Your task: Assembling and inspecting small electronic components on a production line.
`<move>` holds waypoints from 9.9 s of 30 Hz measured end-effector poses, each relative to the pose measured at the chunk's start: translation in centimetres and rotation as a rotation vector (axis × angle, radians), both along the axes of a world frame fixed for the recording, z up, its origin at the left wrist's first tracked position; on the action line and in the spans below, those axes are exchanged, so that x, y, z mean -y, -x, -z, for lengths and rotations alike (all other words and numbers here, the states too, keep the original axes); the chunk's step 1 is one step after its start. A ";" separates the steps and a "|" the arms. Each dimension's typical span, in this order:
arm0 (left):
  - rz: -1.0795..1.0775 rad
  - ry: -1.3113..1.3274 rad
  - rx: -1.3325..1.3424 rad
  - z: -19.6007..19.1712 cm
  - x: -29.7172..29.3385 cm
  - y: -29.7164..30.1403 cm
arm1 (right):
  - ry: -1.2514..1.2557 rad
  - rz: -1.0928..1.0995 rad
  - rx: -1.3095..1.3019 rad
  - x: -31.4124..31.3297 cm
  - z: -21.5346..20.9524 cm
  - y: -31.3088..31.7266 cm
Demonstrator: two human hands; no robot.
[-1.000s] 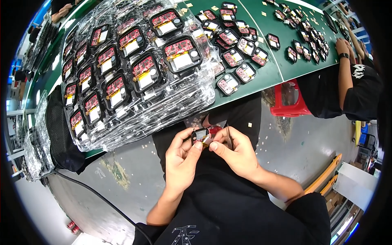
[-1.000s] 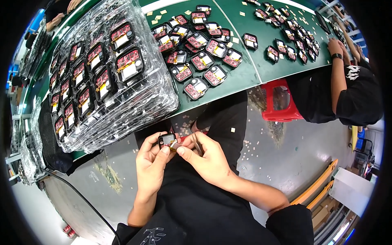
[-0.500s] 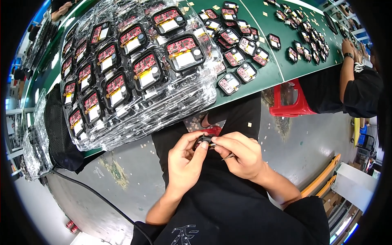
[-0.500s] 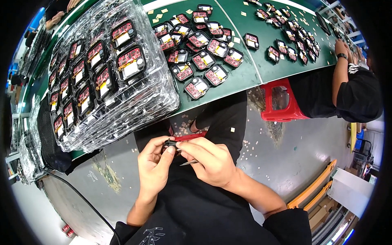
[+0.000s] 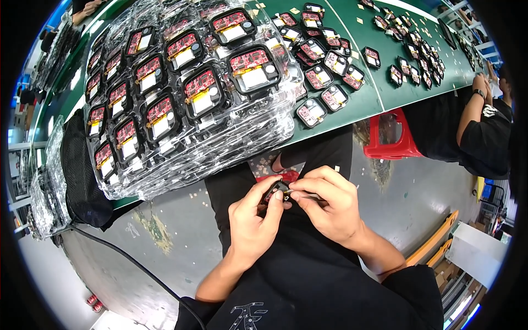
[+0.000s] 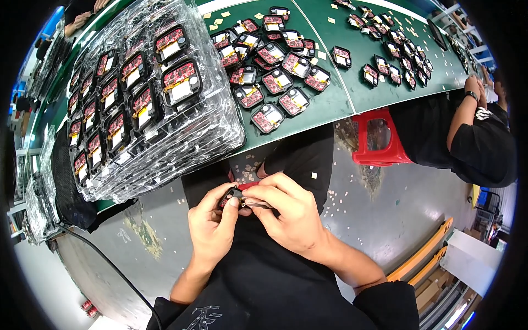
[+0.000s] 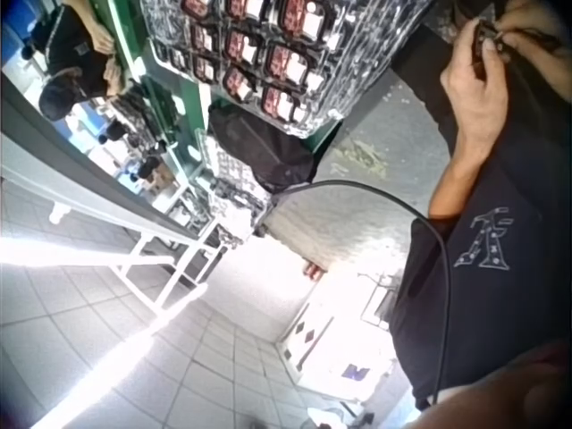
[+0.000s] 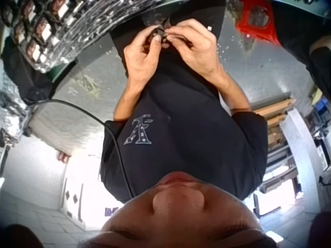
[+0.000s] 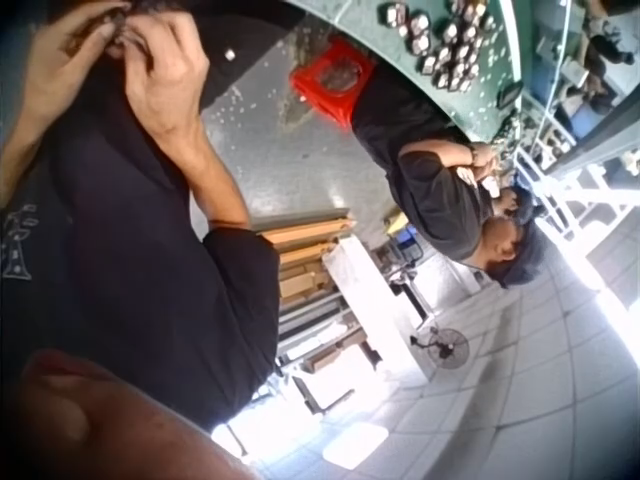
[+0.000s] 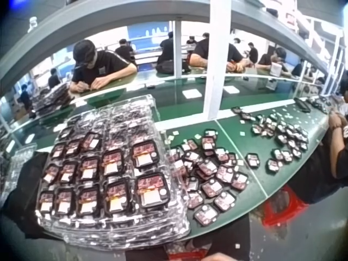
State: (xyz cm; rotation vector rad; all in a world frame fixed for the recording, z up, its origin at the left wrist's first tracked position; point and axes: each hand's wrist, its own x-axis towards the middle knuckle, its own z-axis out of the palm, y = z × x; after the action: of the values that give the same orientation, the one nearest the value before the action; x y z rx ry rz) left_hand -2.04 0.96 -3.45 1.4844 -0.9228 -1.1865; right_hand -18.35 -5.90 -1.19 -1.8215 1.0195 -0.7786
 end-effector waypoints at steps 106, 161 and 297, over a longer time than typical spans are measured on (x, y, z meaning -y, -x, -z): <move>0.304 0.105 -0.311 -3.1 2.5 0.0 | 0.411 -0.521 -0.420 6.1 -7.1 3.0; 0.044 0.094 -0.234 -1.4 0.8 0.7 | 0.572 -0.265 -0.519 4.0 -5.8 3.1; 0.050 0.100 0.079 -0.8 0.6 -0.4 | -0.747 -0.076 0.141 2.9 -1.9 1.0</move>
State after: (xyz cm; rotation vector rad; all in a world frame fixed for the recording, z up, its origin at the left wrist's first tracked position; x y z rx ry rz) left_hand -1.63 0.32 -2.66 1.4435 -1.0639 -1.1076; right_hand -19.37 -8.77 0.75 -1.1372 0.9691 -0.3888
